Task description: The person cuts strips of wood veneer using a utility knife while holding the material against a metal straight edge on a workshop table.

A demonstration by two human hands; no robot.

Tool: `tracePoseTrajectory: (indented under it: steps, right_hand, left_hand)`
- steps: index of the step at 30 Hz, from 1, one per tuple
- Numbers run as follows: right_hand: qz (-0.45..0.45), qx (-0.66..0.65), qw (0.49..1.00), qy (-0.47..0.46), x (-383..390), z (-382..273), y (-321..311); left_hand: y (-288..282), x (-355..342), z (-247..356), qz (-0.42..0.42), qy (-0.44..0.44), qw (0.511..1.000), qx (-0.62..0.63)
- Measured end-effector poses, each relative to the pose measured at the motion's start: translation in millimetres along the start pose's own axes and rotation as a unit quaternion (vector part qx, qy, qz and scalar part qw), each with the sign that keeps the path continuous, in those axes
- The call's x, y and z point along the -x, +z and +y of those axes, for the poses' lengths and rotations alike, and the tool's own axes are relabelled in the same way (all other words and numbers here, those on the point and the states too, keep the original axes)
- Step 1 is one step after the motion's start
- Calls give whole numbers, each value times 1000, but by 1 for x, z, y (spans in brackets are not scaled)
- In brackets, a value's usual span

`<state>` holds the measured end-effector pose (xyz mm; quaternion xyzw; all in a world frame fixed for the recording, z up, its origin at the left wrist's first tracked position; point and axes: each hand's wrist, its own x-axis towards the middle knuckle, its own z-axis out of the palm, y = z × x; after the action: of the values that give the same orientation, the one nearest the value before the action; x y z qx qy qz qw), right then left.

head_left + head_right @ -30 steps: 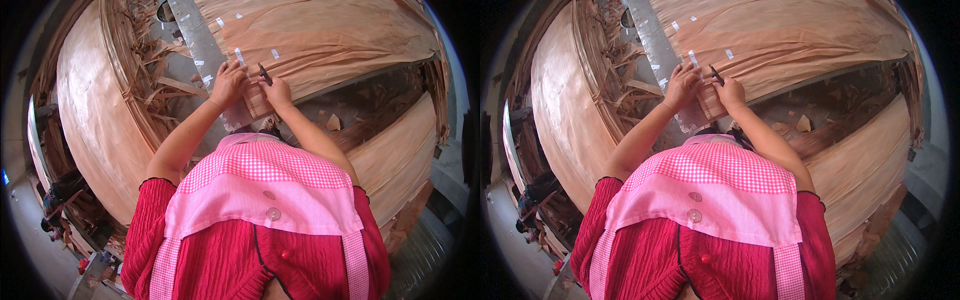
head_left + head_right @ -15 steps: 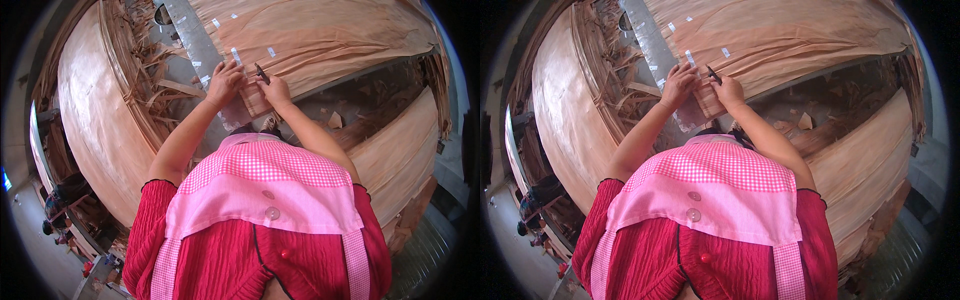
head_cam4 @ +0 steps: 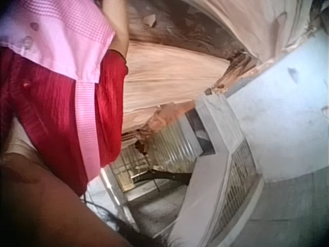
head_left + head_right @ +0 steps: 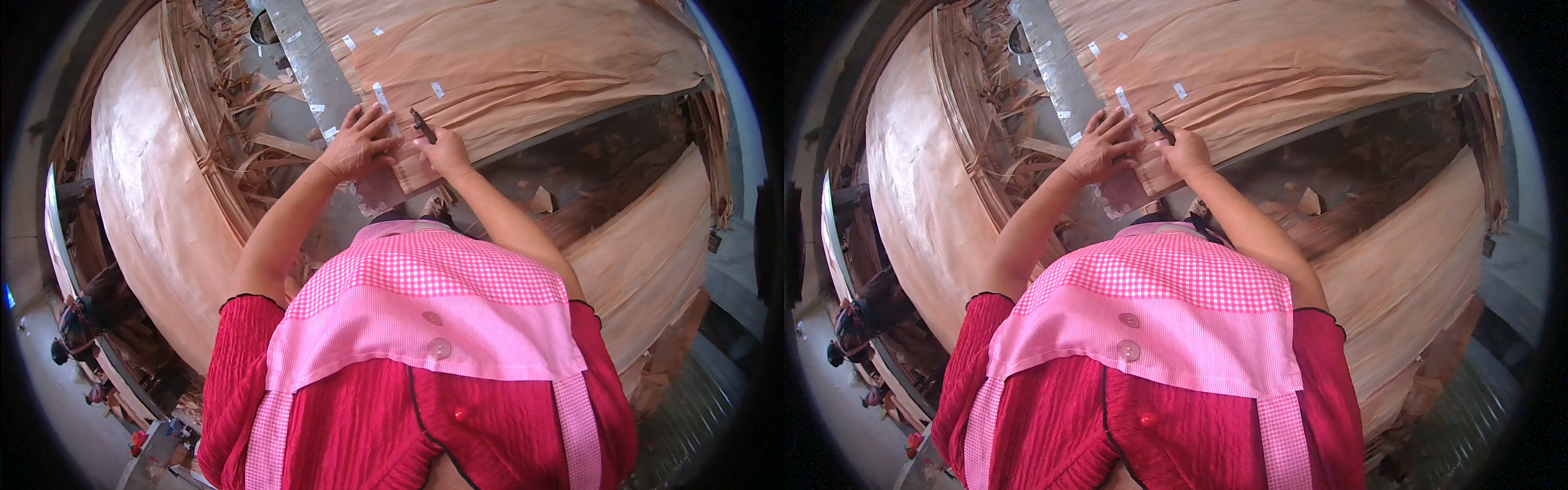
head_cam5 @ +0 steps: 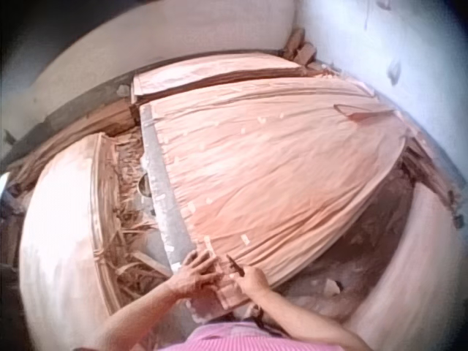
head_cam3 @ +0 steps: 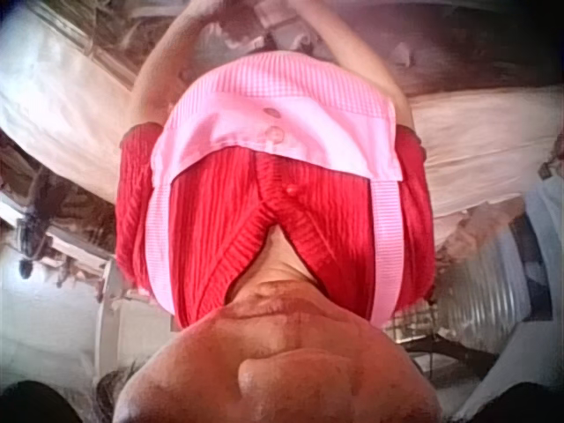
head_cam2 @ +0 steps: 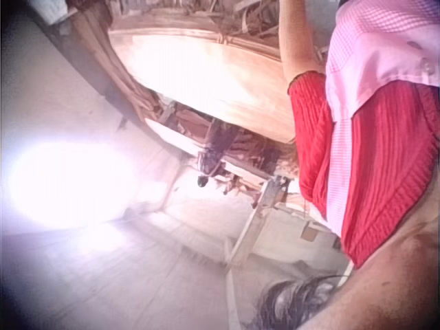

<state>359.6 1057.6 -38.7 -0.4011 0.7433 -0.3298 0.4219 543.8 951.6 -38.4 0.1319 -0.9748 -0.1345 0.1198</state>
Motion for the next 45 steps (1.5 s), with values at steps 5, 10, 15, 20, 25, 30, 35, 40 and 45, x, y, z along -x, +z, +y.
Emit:
tracePoseTrajectory:
  steps: [5, 10, 15, 20, 25, 30, 35, 40, 45]
  right_hand:
    - [118, -62, 991, -12, -15, 44, -49]
    - [260, 181, 947, -47, -34, 43, -123]
    - [151, 100, 981, -75, -41, 17, -123]
    - [-63, 92, 984, -142, -33, -13, -79]
    - [-212, 287, 910, -213, -33, -45, -66]
    - [-249, 305, 815, -425, -57, -38, -55]
    - [-268, 305, 731, -549, -67, -27, -38]
    - [-231, 328, 700, -590, -74, -15, -25]
    - [-217, 376, 686, -585, -71, -14, -23]
  left_hand:
    - [6, 1, -5, 72, -104, 974, 186]
    - [4, 5, 3, 286, -204, 933, 83]
    - [8, 32, 33, 241, -188, 951, 42]
    - [24, 37, 64, 134, -207, 968, -42]
    - [35, 26, 78, 136, -261, 953, -68]
    - [40, 29, 78, 370, -393, 842, 12]
    - [31, 15, 93, 276, -418, 865, -43]
    - [44, 7, 87, 206, -439, 873, -58]
    - [52, 7, 83, 175, -472, 863, -47]
